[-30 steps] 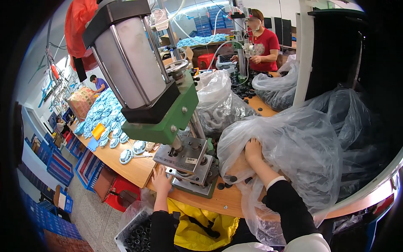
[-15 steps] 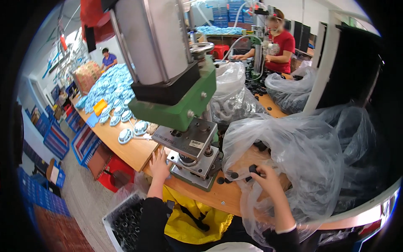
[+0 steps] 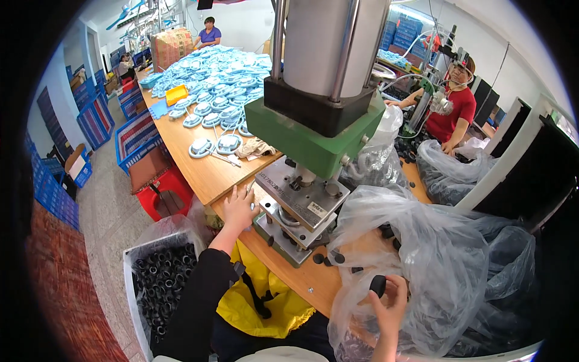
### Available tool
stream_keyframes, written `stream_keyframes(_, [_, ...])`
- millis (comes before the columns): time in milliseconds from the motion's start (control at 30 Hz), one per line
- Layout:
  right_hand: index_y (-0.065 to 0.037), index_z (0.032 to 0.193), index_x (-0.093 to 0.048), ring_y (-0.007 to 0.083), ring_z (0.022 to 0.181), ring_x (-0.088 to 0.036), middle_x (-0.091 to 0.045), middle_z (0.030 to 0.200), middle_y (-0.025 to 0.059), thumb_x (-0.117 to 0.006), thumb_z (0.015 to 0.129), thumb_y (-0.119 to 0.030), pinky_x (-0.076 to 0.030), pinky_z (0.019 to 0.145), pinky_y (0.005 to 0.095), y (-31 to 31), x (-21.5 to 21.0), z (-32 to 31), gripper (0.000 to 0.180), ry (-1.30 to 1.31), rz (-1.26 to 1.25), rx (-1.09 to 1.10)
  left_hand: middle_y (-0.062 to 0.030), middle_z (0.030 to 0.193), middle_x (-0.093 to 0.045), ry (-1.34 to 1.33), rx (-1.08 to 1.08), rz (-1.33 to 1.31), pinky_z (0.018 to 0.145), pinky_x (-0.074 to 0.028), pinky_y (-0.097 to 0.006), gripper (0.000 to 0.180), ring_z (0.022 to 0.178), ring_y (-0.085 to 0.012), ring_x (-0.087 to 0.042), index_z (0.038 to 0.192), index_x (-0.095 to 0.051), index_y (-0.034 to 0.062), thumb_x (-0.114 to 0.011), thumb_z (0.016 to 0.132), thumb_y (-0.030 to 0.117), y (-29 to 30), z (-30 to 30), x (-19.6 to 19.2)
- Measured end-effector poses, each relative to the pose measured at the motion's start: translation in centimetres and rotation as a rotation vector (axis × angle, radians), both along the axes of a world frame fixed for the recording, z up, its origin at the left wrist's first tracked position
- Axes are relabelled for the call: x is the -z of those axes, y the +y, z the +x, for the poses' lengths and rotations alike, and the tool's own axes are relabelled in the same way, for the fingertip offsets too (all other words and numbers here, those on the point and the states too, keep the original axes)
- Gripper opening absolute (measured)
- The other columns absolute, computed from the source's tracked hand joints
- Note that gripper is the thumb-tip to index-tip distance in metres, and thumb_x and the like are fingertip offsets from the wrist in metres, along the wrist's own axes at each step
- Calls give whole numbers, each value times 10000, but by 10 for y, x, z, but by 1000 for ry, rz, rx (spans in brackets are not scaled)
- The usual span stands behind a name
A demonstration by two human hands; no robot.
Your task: Assembling plastic components using a pneumatic press.
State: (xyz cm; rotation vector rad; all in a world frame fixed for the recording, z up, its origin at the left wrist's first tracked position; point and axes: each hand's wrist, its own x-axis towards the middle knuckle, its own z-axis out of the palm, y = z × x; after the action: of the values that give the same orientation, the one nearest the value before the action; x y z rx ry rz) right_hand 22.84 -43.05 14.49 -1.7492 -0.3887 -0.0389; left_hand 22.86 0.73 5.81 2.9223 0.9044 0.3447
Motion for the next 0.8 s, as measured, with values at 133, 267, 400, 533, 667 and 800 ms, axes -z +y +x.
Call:
stream_keyframes(133, [-48, 1132, -491, 151, 991, -502, -454, 1117, 50, -711, 651, 41, -405, 862, 269, 8, 2, -6, 536, -59, 32, -34, -85, 1427, -359, -322, 104, -4, 1028, -270, -496, 636, 1341, -326, -257, 1351, -396, 74, -515, 822, 406, -8, -5, -7])
stream_keyframes(267, [-33, 1155, -484, 162, 1034, -493, -435, 1134, 57, -712, 655, 35, -397, 894, 271, 8, 6, -5, 553, -154, 53, -55, -170, 1323, -442, -873, 445, -148, 1016, -284, -449, 673, 1256, -353, -371, 1300, -409, 14, -619, 760, 354, -33, -29, -23])
stream_keyframes(400, [-13, 1155, -500, 172, 1035, -497, -446, 1115, 62, -717, 646, 36, -392, 910, 276, 14, -3, -10, 555, -102, 2, -61, -177, 1152, -538, -1112, 548, -146, 907, -387, -407, 722, 1072, -324, -513, 1237, -412, -17, -735, 650, 252, -104, -16, -104])
stream_keyframes(533, [-2, 1160, -509, 175, 1042, -500, -454, 1115, 65, -725, 641, 43, -399, 903, 274, 19, -7, -15, 564, -118, 19, -108, -143, 995, -606, -1139, 359, -763, 788, -461, -333, 504, 913, -257, -598, 1062, -516, -1, -763, 634, 101, -141, 15, -131])
stream_keyframes(667, [15, 1177, -497, 184, 1086, -503, -461, 1153, 85, -734, 661, 41, -393, 950, 297, 42, -4, -22, 569, -32, 79, -184, -111, 869, -633, -1065, 425, -765, 811, -454, -360, 369, 860, -261, -613, 958, -571, 20, -758, 651, 104, -137, 20, -128])
stream_keyframes(800, [25, 1202, -477, 198, 1077, -542, -522, 1186, 111, -761, 663, 10, -427, 932, 318, 93, -32, -30, 609, 0, 236, -265, -132, 903, -627, -898, 332, -567, 859, -425, -426, 393, 896, -325, -585, 982, -585, 30, -770, 666, 171, -135, 0, -112])
